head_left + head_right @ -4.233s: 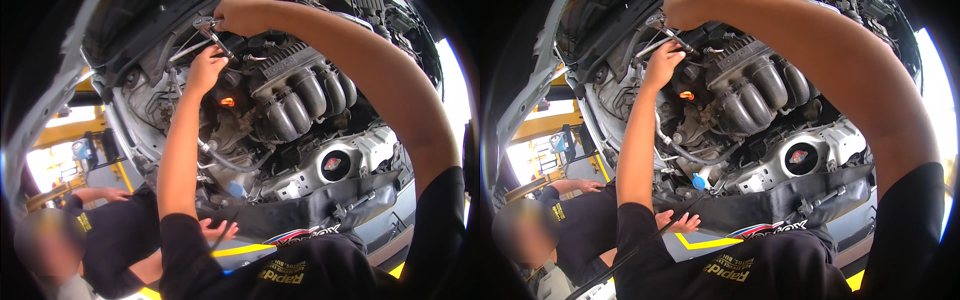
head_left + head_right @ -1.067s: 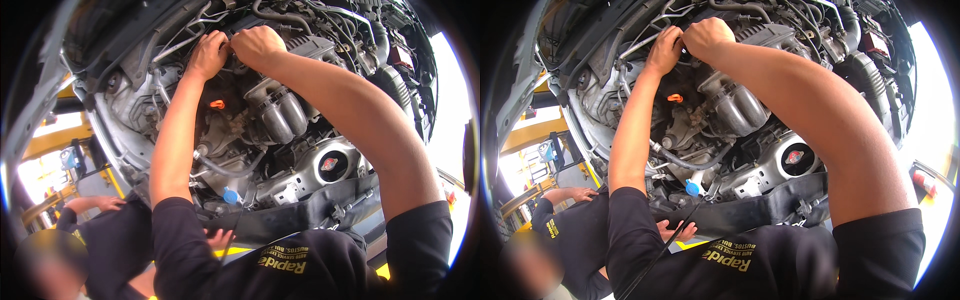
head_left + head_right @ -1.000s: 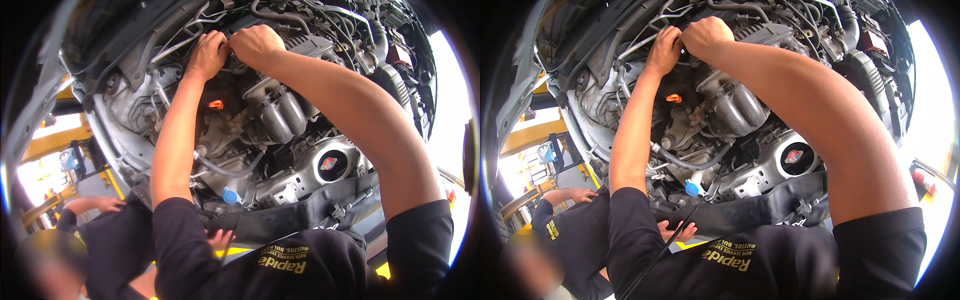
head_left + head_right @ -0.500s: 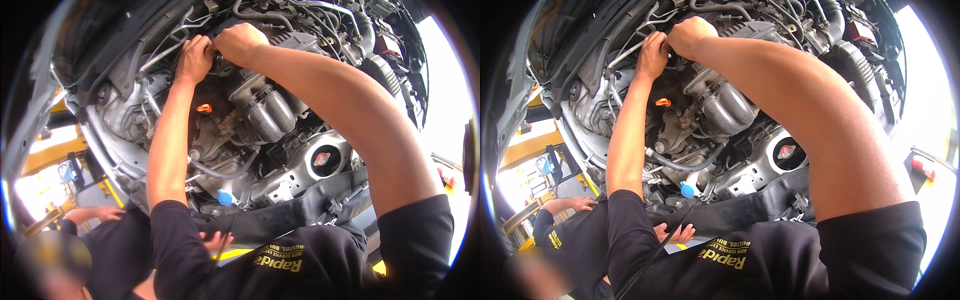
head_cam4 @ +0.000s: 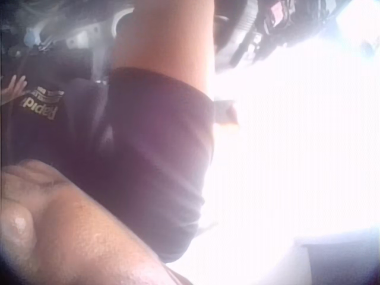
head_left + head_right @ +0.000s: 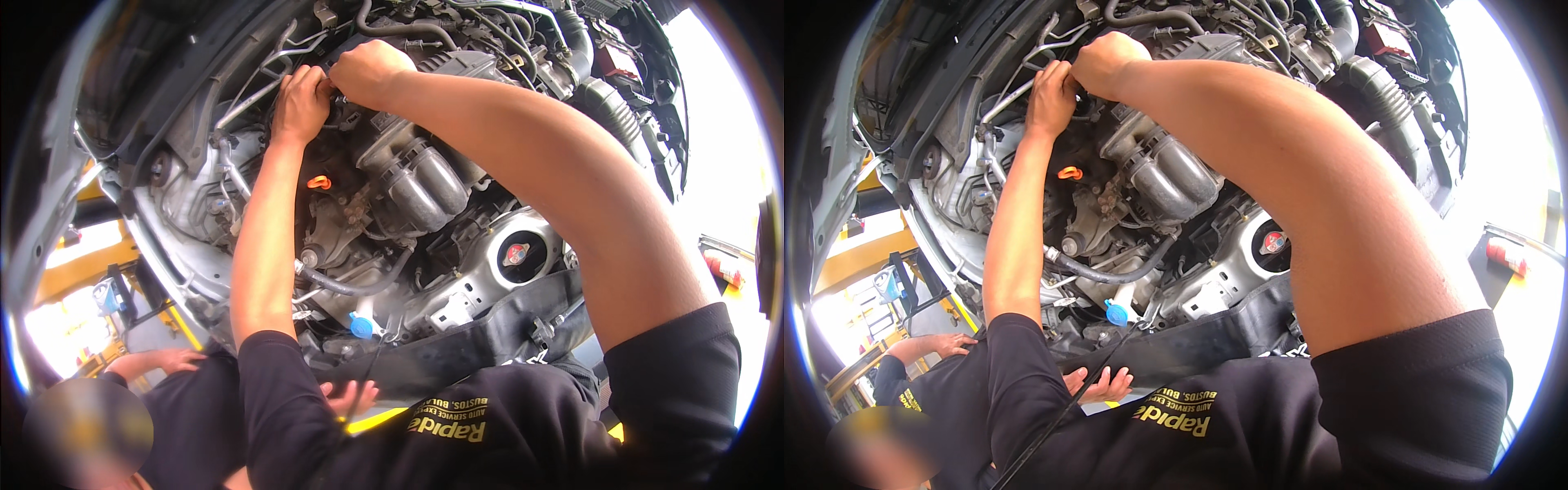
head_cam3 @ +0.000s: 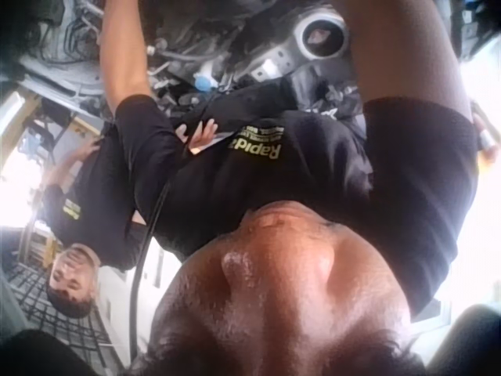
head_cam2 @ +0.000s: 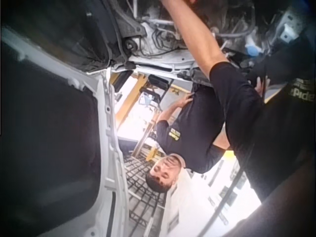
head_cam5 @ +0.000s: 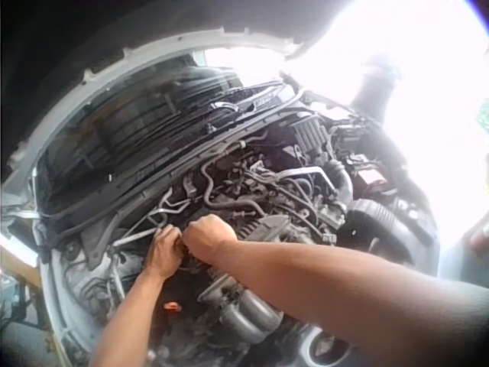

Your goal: The person retrieves a socket wrench from a tool chest, walks to a car with an open hood, and removes a spark plug from the engine. The person then wipes the spark plug with a cloth and hands it to a coworker.

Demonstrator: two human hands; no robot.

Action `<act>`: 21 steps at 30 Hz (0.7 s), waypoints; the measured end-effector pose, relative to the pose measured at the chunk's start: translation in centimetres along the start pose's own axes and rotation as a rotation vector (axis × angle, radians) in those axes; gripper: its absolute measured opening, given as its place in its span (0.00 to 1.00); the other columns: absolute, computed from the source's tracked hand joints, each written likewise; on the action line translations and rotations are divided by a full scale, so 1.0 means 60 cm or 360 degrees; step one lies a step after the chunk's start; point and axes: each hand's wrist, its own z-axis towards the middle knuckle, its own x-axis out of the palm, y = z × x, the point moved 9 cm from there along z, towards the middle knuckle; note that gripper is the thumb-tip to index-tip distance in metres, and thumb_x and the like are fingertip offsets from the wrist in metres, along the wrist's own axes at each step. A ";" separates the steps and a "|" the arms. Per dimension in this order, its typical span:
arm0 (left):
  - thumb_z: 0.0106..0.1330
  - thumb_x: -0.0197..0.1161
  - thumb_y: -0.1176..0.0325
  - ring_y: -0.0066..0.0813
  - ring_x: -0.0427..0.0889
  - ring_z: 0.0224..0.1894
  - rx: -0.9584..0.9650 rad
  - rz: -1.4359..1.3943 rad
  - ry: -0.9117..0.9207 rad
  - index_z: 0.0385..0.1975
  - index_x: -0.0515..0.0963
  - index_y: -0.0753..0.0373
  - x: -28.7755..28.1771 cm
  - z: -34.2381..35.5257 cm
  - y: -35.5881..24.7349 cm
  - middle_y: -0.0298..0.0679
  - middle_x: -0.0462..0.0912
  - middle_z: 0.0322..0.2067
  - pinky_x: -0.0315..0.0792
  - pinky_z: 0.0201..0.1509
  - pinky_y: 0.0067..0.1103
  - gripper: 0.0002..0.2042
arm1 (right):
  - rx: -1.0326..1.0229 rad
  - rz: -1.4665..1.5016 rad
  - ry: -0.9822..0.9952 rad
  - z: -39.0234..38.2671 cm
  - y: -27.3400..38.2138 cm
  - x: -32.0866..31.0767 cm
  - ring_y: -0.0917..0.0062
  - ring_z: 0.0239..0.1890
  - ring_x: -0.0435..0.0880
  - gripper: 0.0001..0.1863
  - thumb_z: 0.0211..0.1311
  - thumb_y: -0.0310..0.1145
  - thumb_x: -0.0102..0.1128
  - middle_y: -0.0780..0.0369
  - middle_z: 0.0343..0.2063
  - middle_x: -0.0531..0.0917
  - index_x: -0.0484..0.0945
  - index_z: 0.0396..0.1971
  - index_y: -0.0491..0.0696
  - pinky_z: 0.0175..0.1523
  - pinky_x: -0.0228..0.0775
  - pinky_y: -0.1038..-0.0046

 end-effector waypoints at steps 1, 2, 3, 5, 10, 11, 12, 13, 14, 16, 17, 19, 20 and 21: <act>0.69 0.60 0.67 0.55 0.76 0.40 -0.0014 0.0011 0.0013 0.33 0.75 0.61 0.002 0.001 0.000 0.46 0.78 0.34 0.69 0.46 0.41 0.06 | 0.0009 0.0010 -0.0007 0.001 -0.001 -0.002 0.64 0.37 0.90 0.08 0.60 0.33 0.59 0.59 0.33 0.89 0.88 0.31 0.51 0.42 0.82 0.64; 0.69 0.60 0.67 0.55 0.76 0.40 0.0001 0.0012 0.0001 0.33 0.74 0.61 0.002 0.002 -0.001 0.46 0.78 0.34 0.69 0.46 0.41 0.06 | 0.0018 0.0019 -0.0013 0.001 -0.003 -0.002 0.64 0.37 0.90 0.08 0.60 0.33 0.59 0.59 0.33 0.89 0.88 0.31 0.51 0.42 0.82 0.64; 0.69 0.60 0.66 0.55 0.76 0.40 0.0016 0.0012 -0.0011 0.33 0.74 0.61 0.001 0.002 -0.003 0.46 0.78 0.34 0.69 0.46 0.41 0.06 | 0.0033 0.0033 -0.0024 0.001 -0.006 -0.001 0.64 0.37 0.90 0.09 0.60 0.33 0.58 0.59 0.33 0.89 0.88 0.31 0.51 0.42 0.82 0.64; 0.69 0.59 0.66 0.55 0.76 0.39 0.0032 0.0028 -0.0019 0.33 0.74 0.61 0.000 0.003 -0.005 0.46 0.78 0.34 0.69 0.46 0.41 0.06 | 0.0058 0.0064 -0.0045 0.001 -0.009 -0.001 0.64 0.37 0.90 0.09 0.61 0.33 0.58 0.59 0.33 0.89 0.88 0.32 0.51 0.42 0.82 0.64; 0.71 0.58 0.65 0.55 0.76 0.39 0.0029 0.0051 -0.0022 0.32 0.74 0.61 -0.002 0.005 -0.010 0.45 0.77 0.34 0.69 0.46 0.41 0.08 | 0.0092 0.0088 0.0034 0.006 -0.013 0.005 0.64 0.41 0.89 0.12 0.63 0.40 0.58 0.59 0.36 0.89 0.88 0.36 0.51 0.46 0.80 0.64; 0.71 0.58 0.65 0.55 0.76 0.39 0.0017 0.0057 -0.0021 0.32 0.74 0.61 -0.002 0.004 -0.011 0.46 0.77 0.34 0.69 0.46 0.41 0.08 | 0.0138 0.0150 0.0053 0.004 -0.016 0.006 0.64 0.43 0.89 0.15 0.64 0.43 0.58 0.59 0.38 0.89 0.89 0.37 0.51 0.48 0.80 0.64; 0.71 0.58 0.65 0.55 0.76 0.40 0.0003 0.0064 -0.0021 0.32 0.73 0.61 -0.003 0.003 -0.011 0.46 0.77 0.34 0.69 0.46 0.41 0.08 | 0.0103 0.0136 0.0044 0.002 -0.013 0.005 0.64 0.41 0.89 0.12 0.63 0.39 0.58 0.59 0.37 0.89 0.88 0.36 0.52 0.46 0.80 0.63; 0.71 0.57 0.65 0.55 0.76 0.40 -0.0010 0.0071 -0.0020 0.32 0.73 0.61 -0.004 0.002 -0.011 0.46 0.77 0.34 0.69 0.46 0.41 0.08 | 0.0069 0.0122 0.0035 0.000 -0.010 0.003 0.64 0.40 0.89 0.10 0.62 0.36 0.58 0.59 0.36 0.89 0.88 0.35 0.52 0.45 0.81 0.63; 0.70 0.57 0.68 0.55 0.76 0.40 0.0017 0.0065 -0.0021 0.32 0.72 0.62 -0.004 0.003 -0.014 0.46 0.77 0.33 0.69 0.46 0.41 0.06 | 0.0033 0.0104 0.0018 0.001 -0.009 0.001 0.63 0.39 0.89 0.09 0.60 0.32 0.58 0.60 0.35 0.89 0.87 0.34 0.52 0.43 0.81 0.63; 0.67 0.56 0.74 0.55 0.76 0.41 0.0071 0.0053 -0.0023 0.33 0.69 0.64 -0.004 0.004 -0.019 0.48 0.75 0.33 0.68 0.45 0.41 0.03 | 0.0026 0.0083 0.0000 0.003 -0.009 0.000 0.63 0.38 0.89 0.09 0.60 0.32 0.58 0.60 0.35 0.89 0.87 0.34 0.52 0.43 0.81 0.63; 0.68 0.55 0.74 0.55 0.76 0.41 0.0053 0.0065 -0.0014 0.33 0.69 0.64 -0.003 0.004 -0.017 0.48 0.76 0.33 0.68 0.45 0.41 0.03 | 0.0023 0.0073 -0.0005 0.004 -0.009 -0.001 0.63 0.38 0.89 0.09 0.60 0.32 0.58 0.60 0.35 0.89 0.87 0.34 0.52 0.43 0.81 0.63; 0.68 0.55 0.73 0.55 0.76 0.41 0.0018 0.0090 0.0005 0.33 0.70 0.64 -0.001 0.003 -0.014 0.47 0.76 0.33 0.68 0.45 0.41 0.03 | 0.0048 0.0071 0.0061 0.005 -0.013 0.003 0.64 0.41 0.89 0.12 0.62 0.38 0.57 0.59 0.36 0.89 0.88 0.36 0.51 0.46 0.80 0.63; 0.69 0.55 0.73 0.55 0.76 0.41 0.0032 0.0087 0.0003 0.33 0.70 0.64 -0.001 0.003 -0.014 0.47 0.76 0.33 0.67 0.45 0.41 0.04 | 0.0059 0.0074 0.0093 0.005 -0.013 0.007 0.64 0.42 0.89 0.14 0.63 0.41 0.57 0.59 0.37 0.89 0.89 0.36 0.51 0.47 0.80 0.63; 0.69 0.55 0.72 0.55 0.76 0.41 0.0046 0.0084 0.0002 0.33 0.70 0.64 -0.002 0.004 -0.015 0.47 0.76 0.34 0.67 0.45 0.41 0.04 | 0.0052 0.0076 0.0088 0.006 -0.012 0.007 0.64 0.42 0.89 0.14 0.63 0.41 0.57 0.59 0.37 0.89 0.89 0.36 0.51 0.47 0.80 0.63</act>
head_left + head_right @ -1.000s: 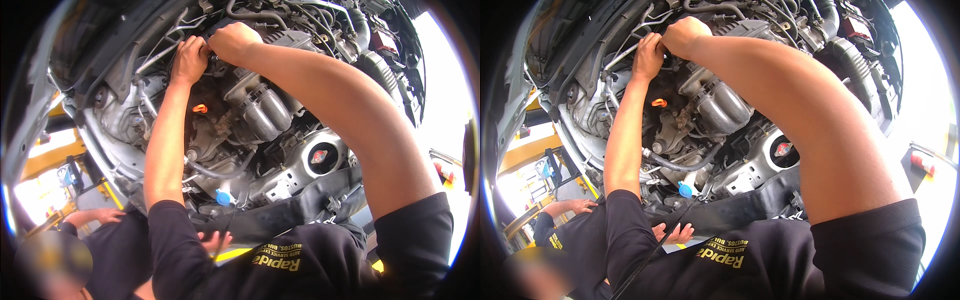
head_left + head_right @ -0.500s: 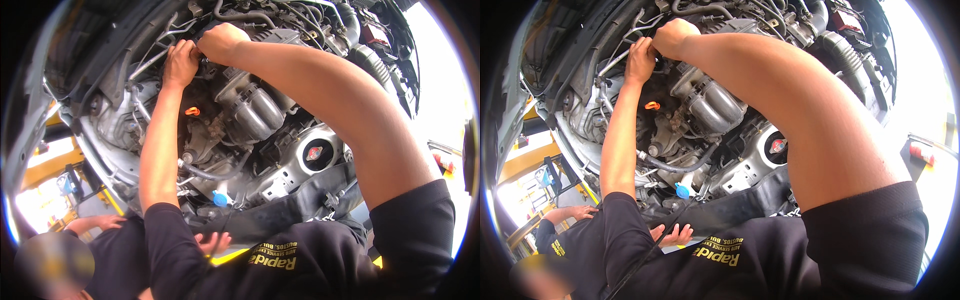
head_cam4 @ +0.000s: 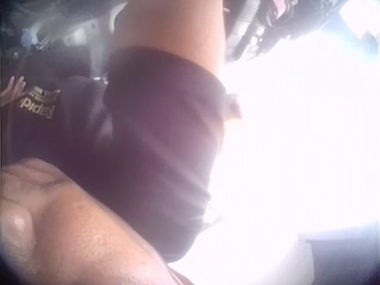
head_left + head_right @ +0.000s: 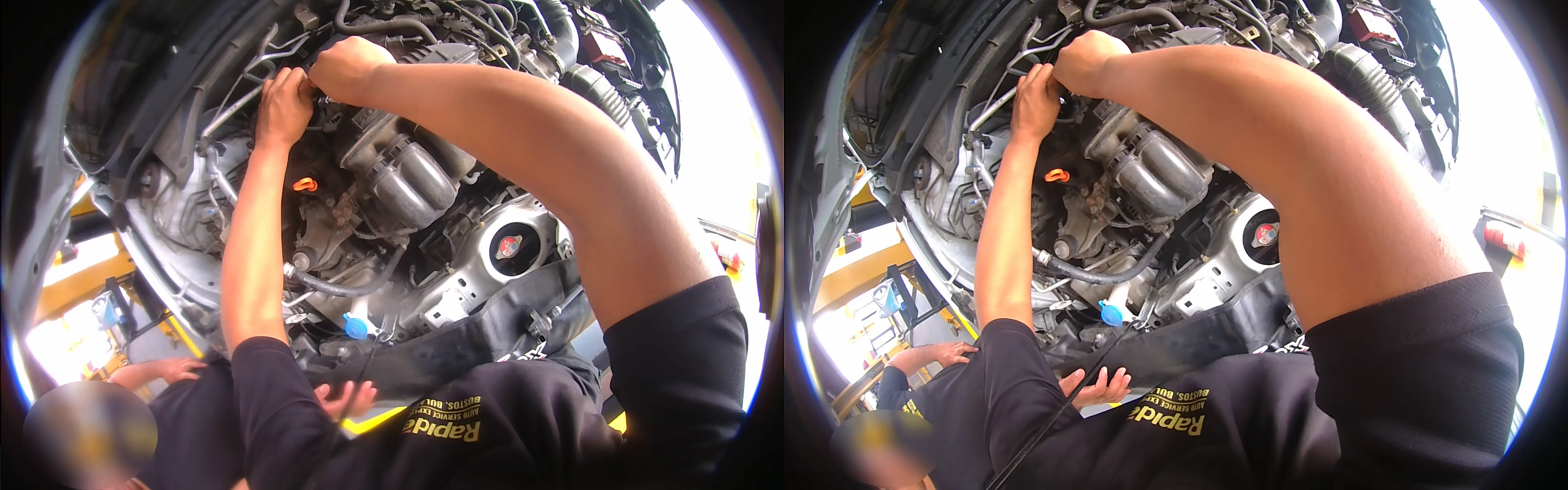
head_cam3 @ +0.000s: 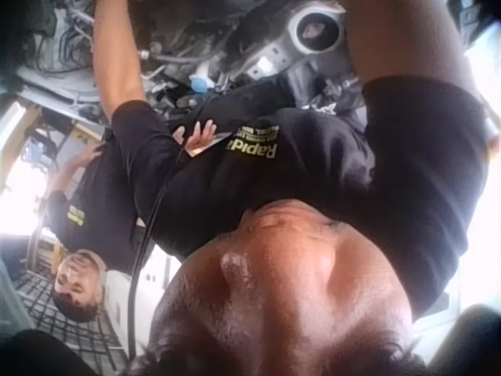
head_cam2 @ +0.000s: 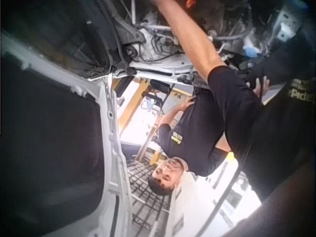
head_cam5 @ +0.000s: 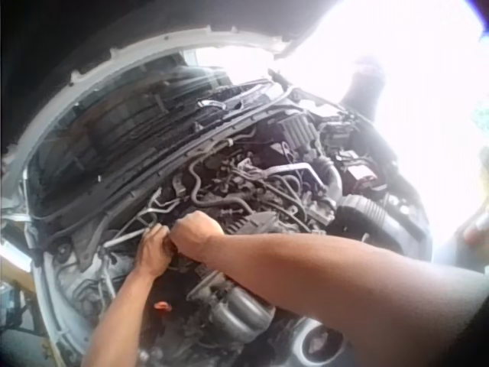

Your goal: The person retrieves a socket wrench from a tool chest, walks to a car with an open hood, and removes a spark plug from the engine. The person then wipes the spark plug with a cloth and hands it to a coworker.

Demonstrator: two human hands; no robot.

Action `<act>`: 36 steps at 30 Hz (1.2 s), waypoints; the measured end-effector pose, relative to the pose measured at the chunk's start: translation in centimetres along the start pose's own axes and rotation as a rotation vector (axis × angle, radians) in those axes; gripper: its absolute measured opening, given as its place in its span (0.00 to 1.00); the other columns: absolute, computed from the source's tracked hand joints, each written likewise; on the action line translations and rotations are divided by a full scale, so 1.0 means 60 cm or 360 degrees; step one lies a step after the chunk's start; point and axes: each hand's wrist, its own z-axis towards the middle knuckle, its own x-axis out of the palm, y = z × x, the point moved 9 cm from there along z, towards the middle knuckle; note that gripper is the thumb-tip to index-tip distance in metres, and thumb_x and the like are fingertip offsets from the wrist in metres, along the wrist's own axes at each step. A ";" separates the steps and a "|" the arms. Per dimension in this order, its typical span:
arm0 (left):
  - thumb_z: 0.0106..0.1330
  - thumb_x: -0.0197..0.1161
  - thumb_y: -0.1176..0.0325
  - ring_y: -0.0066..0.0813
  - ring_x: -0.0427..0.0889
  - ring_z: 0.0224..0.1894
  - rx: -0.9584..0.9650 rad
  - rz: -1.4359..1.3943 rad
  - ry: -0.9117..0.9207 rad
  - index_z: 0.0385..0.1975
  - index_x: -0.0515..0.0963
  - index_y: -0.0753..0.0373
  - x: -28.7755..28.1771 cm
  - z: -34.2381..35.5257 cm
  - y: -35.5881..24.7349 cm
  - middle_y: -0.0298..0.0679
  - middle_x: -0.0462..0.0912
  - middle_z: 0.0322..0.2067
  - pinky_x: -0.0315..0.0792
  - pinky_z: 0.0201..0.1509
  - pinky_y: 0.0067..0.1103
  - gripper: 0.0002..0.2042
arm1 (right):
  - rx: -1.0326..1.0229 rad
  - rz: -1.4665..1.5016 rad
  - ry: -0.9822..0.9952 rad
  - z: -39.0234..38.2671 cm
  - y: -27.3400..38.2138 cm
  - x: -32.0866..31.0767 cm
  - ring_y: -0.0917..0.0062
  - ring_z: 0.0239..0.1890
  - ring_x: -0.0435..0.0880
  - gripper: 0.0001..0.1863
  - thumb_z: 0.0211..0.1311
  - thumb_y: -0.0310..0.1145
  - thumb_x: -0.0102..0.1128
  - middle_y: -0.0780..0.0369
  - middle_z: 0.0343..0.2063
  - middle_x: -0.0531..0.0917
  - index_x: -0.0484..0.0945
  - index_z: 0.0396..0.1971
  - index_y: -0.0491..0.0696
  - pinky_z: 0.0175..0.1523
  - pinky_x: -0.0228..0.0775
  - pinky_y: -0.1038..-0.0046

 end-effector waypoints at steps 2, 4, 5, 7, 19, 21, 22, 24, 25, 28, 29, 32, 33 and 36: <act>0.69 0.55 0.72 0.55 0.76 0.41 0.0014 0.0007 -0.0005 0.33 0.70 0.64 -0.001 0.000 0.000 0.47 0.76 0.34 0.67 0.45 0.42 0.04 | -0.0013 0.0005 -0.0008 0.000 0.002 0.000 0.64 0.42 0.89 0.14 0.63 0.40 0.57 0.59 0.37 0.89 0.89 0.36 0.51 0.47 0.80 0.63; 0.69 0.55 0.72 0.56 0.76 0.41 0.0014 0.0025 -0.0011 0.33 0.70 0.63 -0.002 0.000 0.002 0.47 0.76 0.34 0.67 0.45 0.42 0.03 | -0.0008 0.0045 -0.0019 0.000 -0.001 -0.003 0.64 0.42 0.89 0.14 0.63 0.40 0.57 0.59 0.38 0.89 0.89 0.37 0.51 0.48 0.80 0.63; 0.69 0.56 0.70 0.56 0.76 0.42 -0.0031 0.0023 0.0005 0.33 0.71 0.62 0.001 -0.001 0.006 0.47 0.77 0.34 0.68 0.45 0.42 0.04 | -0.0003 0.0057 -0.0020 -0.001 -0.005 -0.005 0.64 0.43 0.89 0.14 0.63 0.40 0.57 0.59 0.38 0.89 0.89 0.37 0.51 0.48 0.80 0.64; 0.70 0.58 0.65 0.58 0.76 0.42 -0.0122 0.0018 0.0036 0.34 0.73 0.61 0.006 -0.004 0.014 0.47 0.78 0.36 0.70 0.46 0.43 0.06 | 0.0020 0.0034 -0.0016 -0.006 -0.007 -0.006 0.64 0.43 0.89 0.14 0.63 0.40 0.56 0.59 0.39 0.89 0.89 0.38 0.50 0.49 0.80 0.64; 0.69 0.57 0.68 0.55 0.76 0.41 0.0040 -0.0073 0.0037 0.34 0.73 0.60 0.002 -0.003 0.007 0.46 0.76 0.35 0.67 0.45 0.43 0.04 | -0.0065 -0.0136 -0.0167 -0.003 0.011 0.007 0.64 0.39 0.90 0.11 0.62 0.36 0.58 0.57 0.35 0.90 0.88 0.32 0.50 0.42 0.82 0.64; 0.71 0.56 0.65 0.54 0.75 0.44 -0.0044 -0.0123 0.0051 0.36 0.73 0.60 0.002 -0.017 0.013 0.47 0.76 0.38 0.67 0.49 0.42 0.06 | -0.0055 -0.0134 -0.0110 -0.003 0.022 -0.004 0.66 0.41 0.90 0.11 0.61 0.37 0.58 0.58 0.37 0.90 0.89 0.33 0.50 0.43 0.81 0.64; 0.71 0.56 0.64 0.54 0.75 0.47 -0.0083 -0.0152 0.0031 0.37 0.73 0.60 -0.002 -0.021 0.019 0.47 0.76 0.39 0.68 0.51 0.41 0.07 | -0.0034 -0.0101 -0.0075 -0.007 0.027 -0.015 0.67 0.42 0.89 0.12 0.61 0.37 0.58 0.59 0.38 0.90 0.89 0.34 0.51 0.44 0.80 0.65; 0.71 0.56 0.63 0.53 0.75 0.51 -0.0143 -0.0201 0.0105 0.40 0.74 0.60 -0.002 -0.021 0.018 0.47 0.76 0.42 0.67 0.56 0.39 0.08 | 0.0016 -0.0071 -0.0073 -0.022 0.025 -0.018 0.69 0.44 0.89 0.12 0.61 0.37 0.58 0.60 0.40 0.90 0.89 0.36 0.52 0.45 0.79 0.66; 0.72 0.55 0.62 0.52 0.75 0.52 -0.0124 -0.0198 0.0149 0.41 0.75 0.60 -0.005 -0.016 0.017 0.48 0.77 0.43 0.67 0.58 0.39 0.09 | 0.0035 -0.0069 -0.0125 -0.027 0.025 -0.024 0.69 0.44 0.89 0.12 0.61 0.37 0.57 0.61 0.40 0.90 0.89 0.36 0.52 0.45 0.79 0.66; 0.74 0.53 0.61 0.51 0.75 0.54 -0.0056 -0.0168 0.0288 0.42 0.77 0.60 0.022 -0.023 0.039 0.49 0.78 0.44 0.67 0.61 0.39 0.11 | 0.0295 0.0022 -0.0193 -0.044 0.018 -0.014 0.70 0.46 0.89 0.14 0.63 0.39 0.55 0.62 0.41 0.90 0.89 0.38 0.53 0.46 0.78 0.65; 0.74 0.53 0.60 0.51 0.75 0.55 -0.0030 -0.0159 0.0310 0.42 0.77 0.60 0.033 -0.024 0.043 0.50 0.79 0.45 0.67 0.61 0.38 0.11 | 0.0438 0.0073 -0.0230 -0.051 0.004 -0.009 0.70 0.47 0.89 0.14 0.64 0.39 0.55 0.62 0.42 0.90 0.89 0.39 0.54 0.46 0.78 0.65; 0.76 0.51 0.58 0.50 0.75 0.56 -0.0028 -0.0140 0.0183 0.45 0.80 0.59 0.020 -0.024 0.010 0.50 0.80 0.46 0.67 0.64 0.38 0.14 | 0.0691 0.0143 -0.0232 -0.067 -0.008 0.005 0.69 0.51 0.87 0.17 0.66 0.44 0.54 0.62 0.46 0.89 0.89 0.42 0.54 0.50 0.77 0.63; 0.76 0.51 0.56 0.50 0.75 0.58 -0.0084 -0.0100 0.0222 0.47 0.80 0.59 0.009 -0.020 0.025 0.50 0.81 0.47 0.67 0.65 0.38 0.15 | 0.0702 0.0183 -0.0290 -0.069 0.007 -0.017 0.67 0.53 0.87 0.19 0.65 0.45 0.52 0.60 0.47 0.88 0.88 0.44 0.53 0.53 0.77 0.62; 0.77 0.50 0.51 0.50 0.71 0.64 -0.0037 0.0107 0.0312 0.51 0.80 0.61 -0.008 -0.020 0.018 0.50 0.79 0.55 0.64 0.70 0.39 0.21 | 0.0730 0.0336 -0.0356 -0.071 0.015 -0.038 0.59 0.56 0.84 0.25 0.65 0.48 0.48 0.53 0.50 0.86 0.87 0.47 0.49 0.59 0.74 0.59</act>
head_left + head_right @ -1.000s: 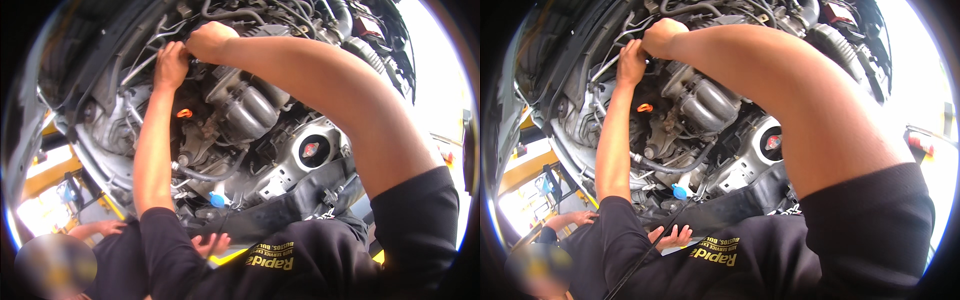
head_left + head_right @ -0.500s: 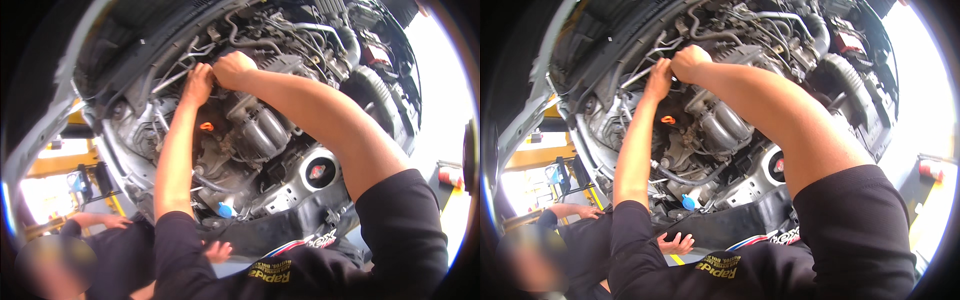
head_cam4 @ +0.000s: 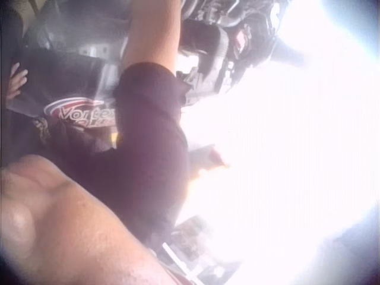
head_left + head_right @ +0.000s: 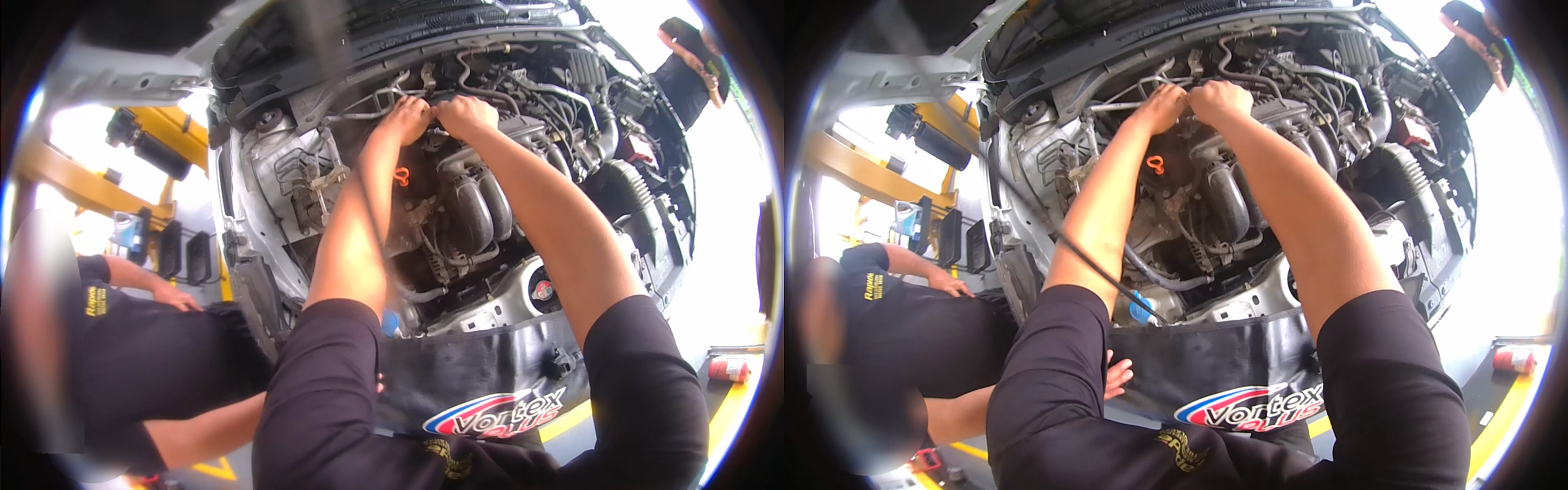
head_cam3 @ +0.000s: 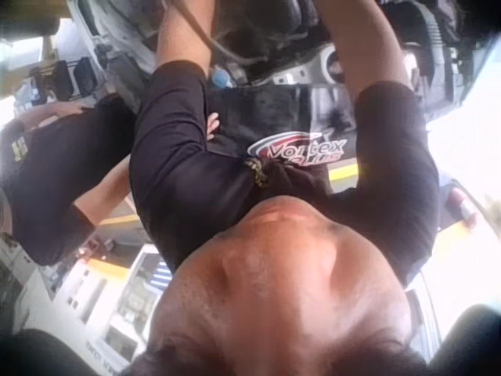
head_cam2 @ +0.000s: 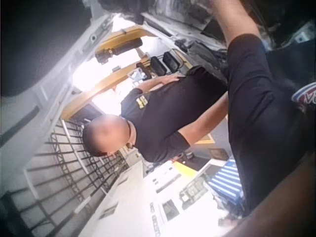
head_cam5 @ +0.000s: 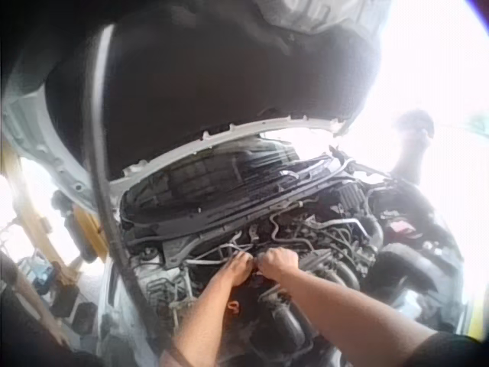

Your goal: The person retrieves a socket wrench from a tool chest, walks to a car with an open hood, and removes a spark plug from the engine. The person then wipes the spark plug with a cloth and hands it to a coworker.

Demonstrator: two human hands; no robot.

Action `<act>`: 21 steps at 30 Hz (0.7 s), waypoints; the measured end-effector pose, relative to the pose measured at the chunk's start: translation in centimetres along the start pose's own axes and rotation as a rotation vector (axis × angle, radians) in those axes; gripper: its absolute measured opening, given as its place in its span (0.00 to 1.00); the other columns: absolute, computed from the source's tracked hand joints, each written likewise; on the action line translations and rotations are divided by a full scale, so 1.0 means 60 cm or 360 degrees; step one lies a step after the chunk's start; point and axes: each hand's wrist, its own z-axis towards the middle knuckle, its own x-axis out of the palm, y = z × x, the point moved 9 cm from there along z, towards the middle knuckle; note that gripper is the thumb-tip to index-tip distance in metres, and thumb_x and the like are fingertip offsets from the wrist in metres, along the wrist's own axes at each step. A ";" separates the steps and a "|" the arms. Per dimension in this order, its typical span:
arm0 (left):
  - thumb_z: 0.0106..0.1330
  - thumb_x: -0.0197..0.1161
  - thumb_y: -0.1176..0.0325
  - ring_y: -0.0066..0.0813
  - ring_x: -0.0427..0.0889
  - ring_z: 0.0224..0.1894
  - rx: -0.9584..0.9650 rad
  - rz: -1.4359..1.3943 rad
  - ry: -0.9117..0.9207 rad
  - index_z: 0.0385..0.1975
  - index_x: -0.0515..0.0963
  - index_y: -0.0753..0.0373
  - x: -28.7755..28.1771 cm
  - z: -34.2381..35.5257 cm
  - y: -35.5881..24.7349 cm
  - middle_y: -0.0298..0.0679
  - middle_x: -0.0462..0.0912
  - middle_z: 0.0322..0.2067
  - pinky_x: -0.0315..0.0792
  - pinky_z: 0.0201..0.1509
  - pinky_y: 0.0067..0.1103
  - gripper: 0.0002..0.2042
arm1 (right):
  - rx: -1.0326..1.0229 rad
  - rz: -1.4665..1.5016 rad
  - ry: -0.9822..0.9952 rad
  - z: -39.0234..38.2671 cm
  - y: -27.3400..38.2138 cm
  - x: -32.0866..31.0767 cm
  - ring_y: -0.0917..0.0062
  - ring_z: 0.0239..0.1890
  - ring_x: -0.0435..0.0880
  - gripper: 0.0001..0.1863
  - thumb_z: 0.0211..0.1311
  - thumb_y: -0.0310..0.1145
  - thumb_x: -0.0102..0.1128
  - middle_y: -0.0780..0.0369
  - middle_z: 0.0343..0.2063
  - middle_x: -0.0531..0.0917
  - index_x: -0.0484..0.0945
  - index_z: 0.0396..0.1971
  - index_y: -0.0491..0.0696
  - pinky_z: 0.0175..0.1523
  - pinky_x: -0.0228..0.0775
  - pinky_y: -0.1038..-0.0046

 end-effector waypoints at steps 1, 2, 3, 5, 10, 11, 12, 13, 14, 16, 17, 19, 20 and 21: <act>0.76 0.50 0.49 0.50 0.69 0.67 -0.0127 -0.0131 0.0029 0.52 0.79 0.62 0.000 -0.002 0.009 0.50 0.77 0.59 0.62 0.72 0.39 0.23 | 0.0051 -0.0034 -0.0027 -0.005 -0.001 -0.007 0.58 0.56 0.84 0.26 0.65 0.48 0.46 0.52 0.50 0.85 0.86 0.47 0.47 0.60 0.74 0.59; 0.76 0.49 0.47 0.49 0.66 0.69 -0.0300 -0.0243 0.0049 0.53 0.79 0.63 0.005 -0.025 0.056 0.50 0.74 0.62 0.61 0.73 0.39 0.25 | 0.0050 -0.0051 -0.0037 -0.011 0.027 0.002 0.57 0.56 0.83 0.27 0.66 0.48 0.44 0.51 0.51 0.85 0.86 0.47 0.46 0.60 0.73 0.58; 0.75 0.49 0.45 0.48 0.65 0.70 -0.0345 -0.0305 0.0022 0.55 0.78 0.62 0.024 -0.015 0.021 0.49 0.73 0.64 0.60 0.74 0.38 0.26 | 0.0128 -0.0130 -0.0106 -0.011 -0.013 0.003 0.57 0.56 0.83 0.27 0.66 0.48 0.44 0.51 0.51 0.85 0.86 0.47 0.46 0.60 0.73 0.58; 0.74 0.51 0.43 0.47 0.62 0.72 -0.0464 -0.0383 -0.0076 0.59 0.77 0.61 0.023 -0.007 0.000 0.47 0.70 0.66 0.59 0.76 0.37 0.28 | 0.0136 -0.0270 -0.0214 -0.008 -0.027 -0.012 0.57 0.56 0.83 0.27 0.67 0.48 0.42 0.51 0.50 0.85 0.86 0.46 0.46 0.60 0.73 0.58; 0.68 0.58 0.43 0.46 0.78 0.60 -0.0572 -0.0563 -0.0294 0.45 0.84 0.59 0.007 -0.038 0.020 0.48 0.80 0.56 0.72 0.65 0.36 0.24 | 0.0262 -0.0371 -0.0297 -0.008 -0.007 0.006 0.53 0.57 0.82 0.31 0.70 0.53 0.40 0.47 0.50 0.84 0.86 0.47 0.44 0.62 0.71 0.56; 0.67 0.59 0.43 0.45 0.80 0.58 -0.0541 -0.0581 -0.0241 0.43 0.85 0.59 0.002 -0.031 0.025 0.48 0.82 0.53 0.73 0.64 0.35 0.24 | 0.0261 -0.0372 -0.0302 -0.001 -0.005 0.007 0.52 0.57 0.82 0.31 0.71 0.53 0.40 0.46 0.50 0.84 0.86 0.46 0.44 0.62 0.71 0.55; 0.67 0.60 0.43 0.45 0.82 0.55 -0.0508 -0.0603 -0.0188 0.41 0.86 0.59 0.003 -0.024 0.027 0.48 0.84 0.51 0.74 0.62 0.34 0.24 | 0.0264 -0.0376 -0.0308 0.006 -0.006 0.009 0.52 0.57 0.82 0.31 0.71 0.53 0.39 0.46 0.50 0.84 0.86 0.46 0.43 0.62 0.71 0.55; 0.64 0.62 0.44 0.46 0.86 0.47 -0.0588 -0.0782 -0.0306 0.36 0.87 0.60 0.004 -0.027 0.033 0.47 0.88 0.41 0.77 0.56 0.34 0.22 | 0.0278 -0.0402 -0.0323 0.012 -0.015 0.012 0.52 0.55 0.83 0.32 0.72 0.53 0.39 0.45 0.49 0.84 0.86 0.44 0.42 0.60 0.72 0.54; 0.64 0.62 0.45 0.46 0.85 0.48 -0.0678 -0.0917 -0.0280 0.37 0.87 0.59 0.026 -0.024 0.044 0.47 0.88 0.43 0.77 0.56 0.35 0.22 | 0.0260 -0.0452 -0.0255 0.013 -0.015 0.022 0.52 0.53 0.84 0.31 0.72 0.52 0.39 0.46 0.48 0.85 0.86 0.44 0.43 0.59 0.73 0.55; 0.63 0.62 0.47 0.46 0.85 0.51 -0.0838 -0.1146 -0.0292 0.38 0.88 0.57 0.028 -0.010 0.088 0.48 0.87 0.45 0.77 0.57 0.36 0.20 | 0.0184 -0.0534 -0.0184 0.029 0.014 0.012 0.52 0.51 0.85 0.29 0.71 0.50 0.39 0.49 0.46 0.86 0.86 0.44 0.44 0.57 0.75 0.56; 0.63 0.62 0.52 0.43 0.88 0.42 -0.0837 -0.1053 -0.0415 0.32 0.88 0.59 0.023 0.002 0.086 0.49 0.88 0.39 0.80 0.49 0.35 0.17 | 0.0044 -0.0567 -0.0248 0.030 0.017 0.011 0.51 0.46 0.87 0.29 0.70 0.49 0.40 0.47 0.41 0.87 0.87 0.40 0.42 0.55 0.76 0.55; 0.64 0.61 0.55 0.39 0.89 0.36 -0.0973 -0.1554 -0.0484 0.28 0.87 0.61 0.060 0.013 0.088 0.48 0.88 0.35 0.81 0.43 0.33 0.16 | 0.0040 -0.0566 -0.0270 0.032 -0.008 0.015 0.51 0.44 0.87 0.29 0.70 0.49 0.40 0.46 0.39 0.87 0.87 0.37 0.42 0.54 0.77 0.55; 0.65 0.61 0.57 0.38 0.89 0.32 -0.1049 -0.1798 -0.0525 0.26 0.86 0.62 0.072 0.012 0.093 0.48 0.89 0.33 0.82 0.40 0.32 0.15 | 0.0023 -0.0563 -0.0282 0.026 -0.003 0.012 0.51 0.44 0.87 0.29 0.70 0.49 0.40 0.45 0.38 0.87 0.87 0.35 0.41 0.54 0.77 0.55; 0.68 0.59 0.60 0.35 0.88 0.26 -0.1060 -0.1906 -0.0735 0.25 0.85 0.64 0.076 0.003 0.114 0.47 0.88 0.29 0.81 0.34 0.31 0.15 | 0.0019 -0.0533 -0.0312 0.024 0.008 0.012 0.51 0.43 0.87 0.30 0.70 0.48 0.40 0.44 0.37 0.86 0.87 0.32 0.41 0.53 0.77 0.55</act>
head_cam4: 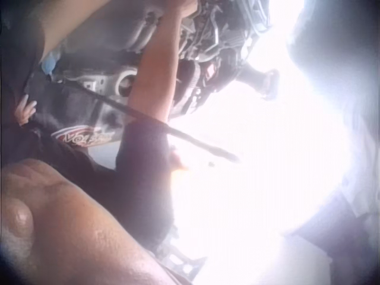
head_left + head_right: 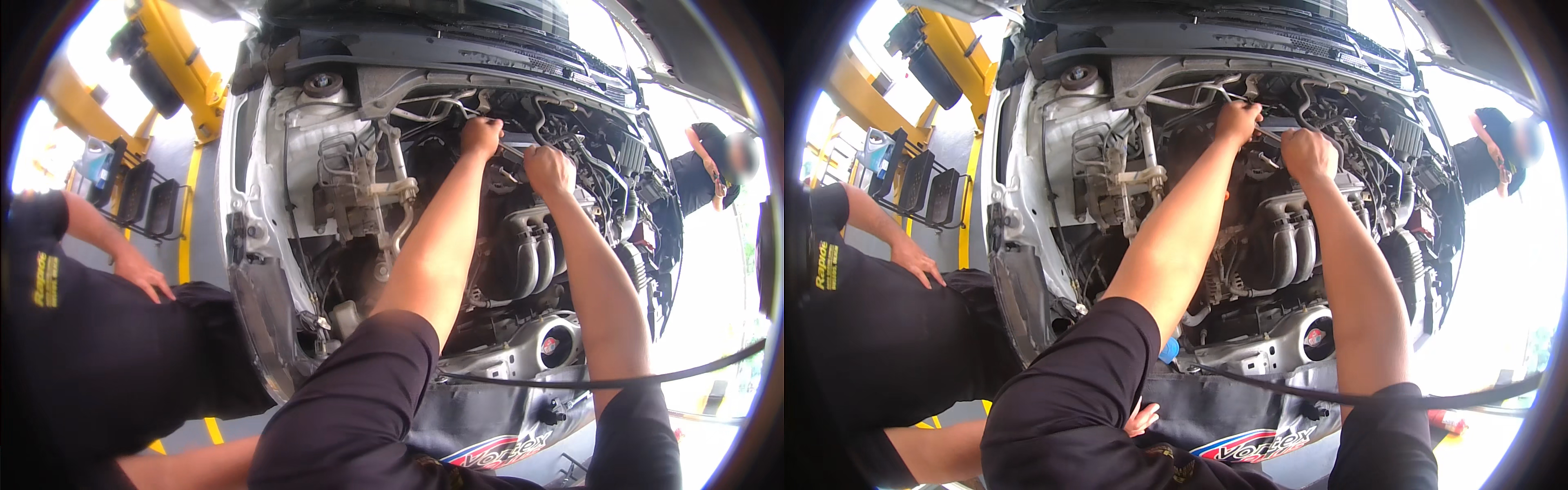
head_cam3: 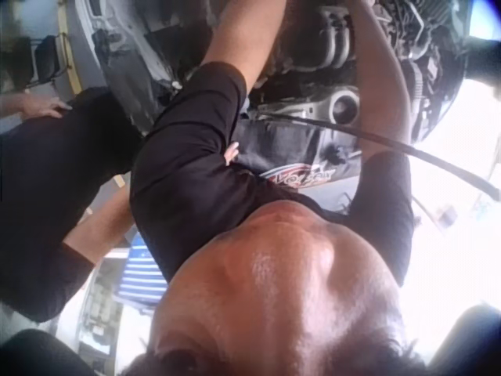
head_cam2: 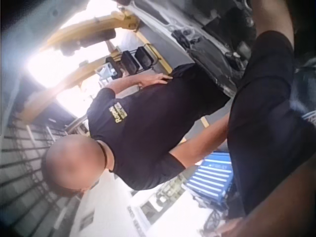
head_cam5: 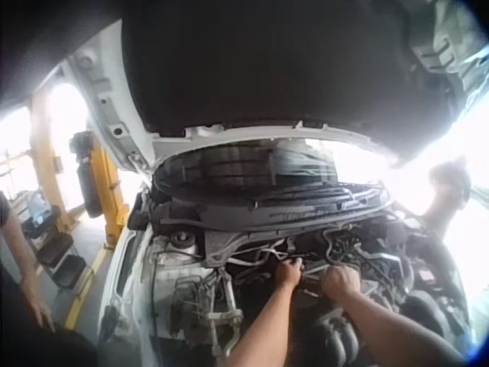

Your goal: The person retrieves a socket wrench from a tool chest, walks to a car with an open hood, and removes a spark plug from the engine. The person then wipes the spark plug with a cloth and hands it to a coworker.

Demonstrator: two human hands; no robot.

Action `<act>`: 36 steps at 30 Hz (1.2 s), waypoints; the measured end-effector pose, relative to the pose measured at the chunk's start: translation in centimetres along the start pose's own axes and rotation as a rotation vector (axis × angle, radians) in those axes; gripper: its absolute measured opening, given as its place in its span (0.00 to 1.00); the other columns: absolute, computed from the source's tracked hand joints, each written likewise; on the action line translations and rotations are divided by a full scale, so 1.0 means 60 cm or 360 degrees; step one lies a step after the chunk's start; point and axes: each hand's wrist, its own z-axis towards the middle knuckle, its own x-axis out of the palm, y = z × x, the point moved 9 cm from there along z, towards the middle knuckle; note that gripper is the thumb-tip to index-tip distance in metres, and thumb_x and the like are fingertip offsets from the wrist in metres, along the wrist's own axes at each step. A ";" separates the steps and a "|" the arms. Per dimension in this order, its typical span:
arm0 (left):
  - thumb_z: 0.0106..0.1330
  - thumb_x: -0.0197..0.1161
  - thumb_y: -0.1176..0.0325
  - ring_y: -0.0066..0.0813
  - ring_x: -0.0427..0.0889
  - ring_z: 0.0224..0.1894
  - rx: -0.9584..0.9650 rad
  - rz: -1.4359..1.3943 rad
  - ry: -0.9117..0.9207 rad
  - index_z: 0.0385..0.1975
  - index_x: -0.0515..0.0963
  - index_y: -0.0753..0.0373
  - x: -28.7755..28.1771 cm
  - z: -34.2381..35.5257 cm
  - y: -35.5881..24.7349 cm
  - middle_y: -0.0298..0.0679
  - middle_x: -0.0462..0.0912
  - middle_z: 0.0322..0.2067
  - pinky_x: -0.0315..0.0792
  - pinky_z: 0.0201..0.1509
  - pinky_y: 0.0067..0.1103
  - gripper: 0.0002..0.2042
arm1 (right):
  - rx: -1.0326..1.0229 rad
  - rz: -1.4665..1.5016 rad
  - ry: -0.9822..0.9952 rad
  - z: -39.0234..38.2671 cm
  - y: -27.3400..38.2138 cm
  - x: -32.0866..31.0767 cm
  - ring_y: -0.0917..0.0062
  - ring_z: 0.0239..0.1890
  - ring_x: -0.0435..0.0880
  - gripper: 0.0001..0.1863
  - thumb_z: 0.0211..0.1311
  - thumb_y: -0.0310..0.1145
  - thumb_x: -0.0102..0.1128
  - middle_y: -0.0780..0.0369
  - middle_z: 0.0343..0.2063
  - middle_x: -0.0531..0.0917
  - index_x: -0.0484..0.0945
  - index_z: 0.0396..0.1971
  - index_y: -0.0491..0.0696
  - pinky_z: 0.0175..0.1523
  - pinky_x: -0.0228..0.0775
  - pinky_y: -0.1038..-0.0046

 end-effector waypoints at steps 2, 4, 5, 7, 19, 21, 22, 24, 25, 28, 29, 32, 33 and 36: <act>0.69 0.58 0.60 0.36 0.88 0.26 -0.0071 -0.0093 -0.0097 0.26 0.85 0.64 -0.005 0.015 0.025 0.46 0.88 0.29 0.81 0.34 0.32 0.15 | 0.0035 0.0014 0.0028 -0.001 0.011 -0.003 0.50 0.43 0.87 0.29 0.70 0.48 0.40 0.44 0.37 0.87 0.87 0.32 0.41 0.53 0.77 0.55; 0.72 0.56 0.60 0.38 0.87 0.25 -0.0048 0.0021 -0.0075 0.29 0.84 0.65 -0.014 0.035 0.032 0.45 0.87 0.27 0.81 0.33 0.33 0.16 | 0.0056 0.0016 0.0024 -0.007 0.026 -0.005 0.50 0.43 0.87 0.29 0.71 0.48 0.40 0.45 0.36 0.87 0.87 0.32 0.42 0.53 0.77 0.54; 0.72 0.54 0.62 0.40 0.88 0.27 -0.0135 0.0017 0.0062 0.29 0.83 0.66 -0.004 0.032 0.037 0.46 0.87 0.27 0.81 0.33 0.33 0.16 | 0.0043 0.0006 0.0064 -0.010 0.025 0.003 0.50 0.43 0.87 0.29 0.71 0.48 0.40 0.45 0.36 0.87 0.87 0.32 0.42 0.53 0.77 0.54; 0.72 0.53 0.64 0.40 0.88 0.30 -0.0276 0.0066 0.0143 0.31 0.84 0.66 0.002 0.025 0.045 0.47 0.87 0.27 0.82 0.34 0.33 0.15 | 0.0012 -0.0008 0.0119 -0.011 0.024 0.011 0.50 0.43 0.87 0.29 0.72 0.48 0.40 0.45 0.36 0.87 0.87 0.32 0.42 0.53 0.76 0.53; 0.71 0.56 0.49 0.52 0.86 0.40 -0.0010 0.0119 -0.0025 0.25 0.85 0.65 0.027 0.023 0.042 0.51 0.87 0.30 0.76 0.46 0.38 0.24 | -0.0155 -0.0158 -0.0047 0.020 -0.012 0.024 0.49 0.41 0.87 0.30 0.69 0.51 0.41 0.45 0.34 0.86 0.88 0.31 0.43 0.52 0.77 0.54; 0.70 0.56 0.50 0.53 0.85 0.44 -0.0030 0.0151 -0.0036 0.31 0.85 0.67 0.023 0.027 0.048 0.54 0.87 0.36 0.76 0.50 0.38 0.23 | -0.0209 -0.0153 -0.0072 0.024 -0.004 0.020 0.49 0.40 0.87 0.30 0.69 0.51 0.41 0.45 0.33 0.86 0.87 0.31 0.43 0.51 0.78 0.54; 0.70 0.56 0.50 0.54 0.85 0.46 -0.0029 0.0173 -0.0075 0.33 0.85 0.67 0.020 0.030 0.048 0.55 0.86 0.38 0.76 0.51 0.38 0.23 | -0.0222 -0.0145 -0.0065 0.024 -0.002 0.022 0.49 0.39 0.87 0.29 0.69 0.51 0.41 0.45 0.33 0.86 0.87 0.31 0.43 0.50 0.78 0.54; 0.70 0.56 0.51 0.54 0.83 0.50 -0.0025 0.0200 -0.0101 0.38 0.85 0.68 0.013 0.043 0.050 0.57 0.85 0.43 0.76 0.55 0.39 0.22 | -0.0256 -0.0130 -0.0072 0.025 0.005 0.020 0.48 0.39 0.86 0.29 0.69 0.50 0.41 0.45 0.33 0.86 0.87 0.30 0.43 0.50 0.78 0.53; 0.70 0.56 0.52 0.54 0.83 0.50 -0.0002 0.0205 -0.0127 0.38 0.85 0.68 0.009 0.046 0.051 0.56 0.85 0.43 0.76 0.55 0.39 0.22 | -0.0276 -0.0122 -0.0082 0.025 0.009 0.019 0.48 0.39 0.86 0.29 0.68 0.50 0.41 0.45 0.33 0.86 0.87 0.30 0.43 0.50 0.78 0.53; 0.70 0.55 0.53 0.53 0.83 0.51 -0.0014 0.0218 -0.0097 0.40 0.85 0.67 0.035 0.041 0.058 0.56 0.85 0.44 0.76 0.57 0.38 0.21 | -0.0279 -0.0111 -0.0072 0.023 -0.014 0.031 0.48 0.39 0.86 0.29 0.68 0.51 0.41 0.46 0.33 0.86 0.87 0.30 0.43 0.50 0.77 0.53; 0.71 0.56 0.53 0.48 0.84 0.41 0.0026 0.0265 -0.0144 0.40 0.84 0.67 0.031 0.045 0.059 0.51 0.86 0.39 0.77 0.48 0.35 0.20 | -0.0299 -0.0103 -0.0079 0.025 -0.008 0.026 0.48 0.39 0.86 0.29 0.68 0.51 0.41 0.46 0.33 0.86 0.87 0.30 0.43 0.50 0.77 0.53; 0.72 0.58 0.54 0.37 0.86 0.23 0.0092 0.0362 -0.0224 0.42 0.83 0.66 0.014 0.063 0.056 0.43 0.89 0.31 0.80 0.32 0.30 0.19 | -0.0350 -0.0108 -0.0035 0.028 0.010 0.019 0.49 0.41 0.85 0.29 0.67 0.50 0.41 0.45 0.35 0.86 0.87 0.31 0.43 0.51 0.77 0.52; 0.72 0.58 0.53 0.37 0.86 0.23 0.0080 0.0374 -0.0198 0.42 0.83 0.66 0.023 0.063 0.061 0.43 0.89 0.31 0.80 0.32 0.30 0.19 | -0.0355 -0.0106 -0.0026 0.029 0.004 0.023 0.49 0.42 0.85 0.28 0.67 0.50 0.41 0.45 0.35 0.86 0.87 0.32 0.43 0.52 0.77 0.52; 0.72 0.58 0.52 0.38 0.87 0.25 0.0068 0.0435 -0.0207 0.43 0.83 0.66 0.028 0.063 0.058 0.44 0.89 0.32 0.81 0.34 0.30 0.20 | -0.0378 -0.0134 0.0016 0.030 -0.002 0.024 0.48 0.43 0.85 0.29 0.67 0.50 0.41 0.45 0.36 0.85 0.86 0.32 0.43 0.52 0.76 0.53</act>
